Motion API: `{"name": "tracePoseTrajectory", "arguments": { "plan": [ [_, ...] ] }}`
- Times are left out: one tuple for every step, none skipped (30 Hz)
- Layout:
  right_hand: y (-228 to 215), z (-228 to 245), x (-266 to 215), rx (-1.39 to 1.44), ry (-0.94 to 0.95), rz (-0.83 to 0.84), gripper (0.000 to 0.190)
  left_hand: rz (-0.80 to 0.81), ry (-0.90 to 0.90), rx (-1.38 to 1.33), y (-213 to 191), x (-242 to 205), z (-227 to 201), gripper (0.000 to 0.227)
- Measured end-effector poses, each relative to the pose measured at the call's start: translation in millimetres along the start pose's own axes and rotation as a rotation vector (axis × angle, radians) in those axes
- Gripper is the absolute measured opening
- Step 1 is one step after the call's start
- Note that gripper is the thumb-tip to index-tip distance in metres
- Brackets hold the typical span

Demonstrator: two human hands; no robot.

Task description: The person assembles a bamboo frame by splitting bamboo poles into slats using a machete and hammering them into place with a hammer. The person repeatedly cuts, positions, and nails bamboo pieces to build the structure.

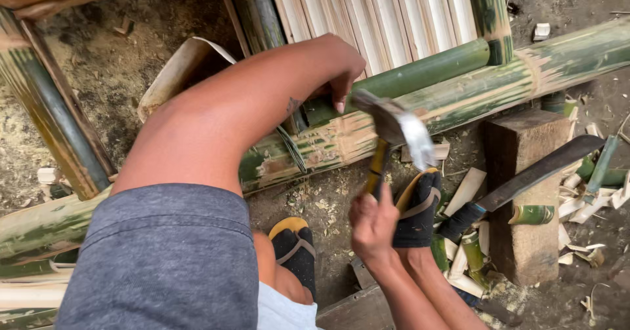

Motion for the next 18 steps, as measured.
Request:
{"name": "tracePoseTrajectory", "arguments": {
  "plan": [
    [8.2,-8.3,5.6,-0.183,0.047,0.047,0.029,0.000,-0.021,0.028,-0.3,-0.4,3.2,0.044],
    [14.0,-15.0,7.4,-0.365,0.093,0.094,0.030,0.000,-0.042,0.055,-0.4,-1.3,6.0,0.037],
    [11.9,-18.9,4.3,-0.248,0.096,0.052,0.032,0.006,-0.030,0.050,-0.2,0.6,4.1,0.044],
    [10.6,-21.7,1.7,-0.130,0.098,0.010,0.034,0.013,-0.019,0.045,-0.2,2.4,1.2,0.051],
    [10.7,-23.0,2.7,-0.004,0.080,-0.023,0.036,0.008,-0.027,0.041,-4.4,-0.3,5.2,0.059],
    [12.6,-22.3,5.9,0.118,0.024,-0.019,0.034,0.009,-0.040,-0.007,-9.0,-2.5,9.7,0.057],
    [13.1,-21.4,1.8,0.232,-0.009,-0.018,0.032,0.026,-0.038,-0.062,-6.9,0.3,10.0,0.055],
    [13.0,-20.3,-0.7,0.346,-0.042,-0.018,0.031,0.043,-0.035,-0.118,-4.8,3.7,10.6,0.053],
    [12.0,-19.5,-4.7,0.227,-0.063,-0.062,0.032,0.045,-0.017,-0.114,-2.4,6.7,7.4,0.053],
    [12.2,-18.0,-7.7,0.108,-0.084,-0.105,0.033,0.046,0.002,-0.110,0.9,8.1,3.5,0.052],
    [18.3,-15.7,-2.4,-0.002,-0.118,-0.139,0.034,0.039,0.004,-0.105,0.0,4.4,7.6,0.051],
    [25.0,-14.4,2.8,-0.113,-0.123,-0.109,0.036,0.039,-0.028,-0.127,0.7,-0.5,12.2,0.051],
    [27.9,-14.1,2.5,-0.232,-0.116,-0.085,0.038,0.048,-0.047,-0.149,5.6,-3.1,10.6,0.050],
    [29.6,-14.3,-0.9,-0.350,-0.107,-0.060,0.041,0.057,-0.066,-0.172,11.0,-6.5,9.4,0.050],
    [27.5,-16.4,5.9,-0.247,-0.098,-0.072,0.040,0.044,-0.088,-0.183,4.9,-8.8,9.5,0.050],
    [24.0,-19.1,10.2,-0.144,-0.090,-0.082,0.039,0.032,-0.110,-0.194,-2.8,-9.8,9.7,0.050],
    [22.7,-22.0,4.9,-0.039,-0.063,-0.081,0.038,0.039,-0.132,-0.217,-0.3,-10.4,11.4,0.050],
    [23.3,-23.8,2.4,0.052,-0.127,-0.106,0.036,0.037,-0.117,-0.229,-0.7,-8.6,12.8,0.048]
  ]
}}
Point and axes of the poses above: each hand's wrist, its own x-axis towards the middle knuckle, its own y-axis out of the palm, z = x × y, the point moved 3 cm from there along x, towards the middle knuckle, and after that the axes turned 11 degrees about -x, right-handed, at the moved point
